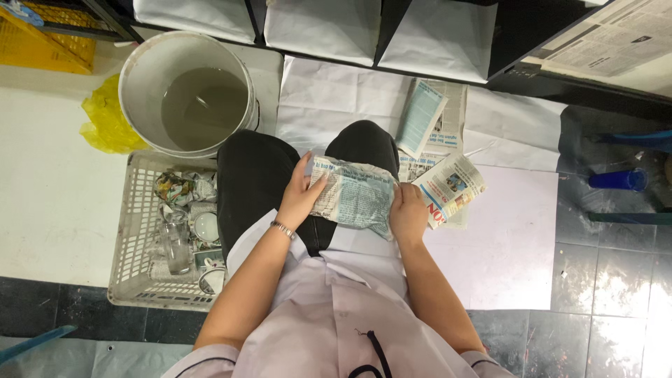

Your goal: The person sits on the floor and wraps individual dishes, including cups and bowls, with newspaper. They fold the paper around each item and place the wrapped bundles into a nearby storage shelf.

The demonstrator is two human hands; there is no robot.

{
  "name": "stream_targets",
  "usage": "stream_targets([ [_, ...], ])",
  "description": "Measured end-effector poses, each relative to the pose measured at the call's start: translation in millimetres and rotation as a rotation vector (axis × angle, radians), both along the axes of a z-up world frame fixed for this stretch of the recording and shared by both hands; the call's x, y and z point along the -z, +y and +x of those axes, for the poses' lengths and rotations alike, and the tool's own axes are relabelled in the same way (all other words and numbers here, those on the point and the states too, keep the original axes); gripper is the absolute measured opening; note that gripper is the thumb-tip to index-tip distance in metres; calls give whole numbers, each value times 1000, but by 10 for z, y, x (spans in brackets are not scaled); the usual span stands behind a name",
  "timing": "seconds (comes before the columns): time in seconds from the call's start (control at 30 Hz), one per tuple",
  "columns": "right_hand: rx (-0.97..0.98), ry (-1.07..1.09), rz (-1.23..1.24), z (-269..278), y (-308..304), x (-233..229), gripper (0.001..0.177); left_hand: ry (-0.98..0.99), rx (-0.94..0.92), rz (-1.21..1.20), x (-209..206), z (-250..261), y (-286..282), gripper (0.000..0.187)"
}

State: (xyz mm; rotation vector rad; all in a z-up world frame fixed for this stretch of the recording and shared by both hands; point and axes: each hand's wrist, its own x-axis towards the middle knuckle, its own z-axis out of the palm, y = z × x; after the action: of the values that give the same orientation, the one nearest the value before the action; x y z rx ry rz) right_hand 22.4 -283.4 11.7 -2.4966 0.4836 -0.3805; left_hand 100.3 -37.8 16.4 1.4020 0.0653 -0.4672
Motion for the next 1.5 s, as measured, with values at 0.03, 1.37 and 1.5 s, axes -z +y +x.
stream_targets([
  [0.03, 6, 0, -3, 20, 5, -10, 19, 32, -20, -139, -12, -16, 20, 83],
  [1.37, -34, 51, -247, 70, 6, -357, 37, -432, 647, 1015, -71, -447, -695, 105],
  [1.5, -459, -82, -94, 11, 274, -350, 51, -532, 627, 1147, 147, -466, -711, 91],
])
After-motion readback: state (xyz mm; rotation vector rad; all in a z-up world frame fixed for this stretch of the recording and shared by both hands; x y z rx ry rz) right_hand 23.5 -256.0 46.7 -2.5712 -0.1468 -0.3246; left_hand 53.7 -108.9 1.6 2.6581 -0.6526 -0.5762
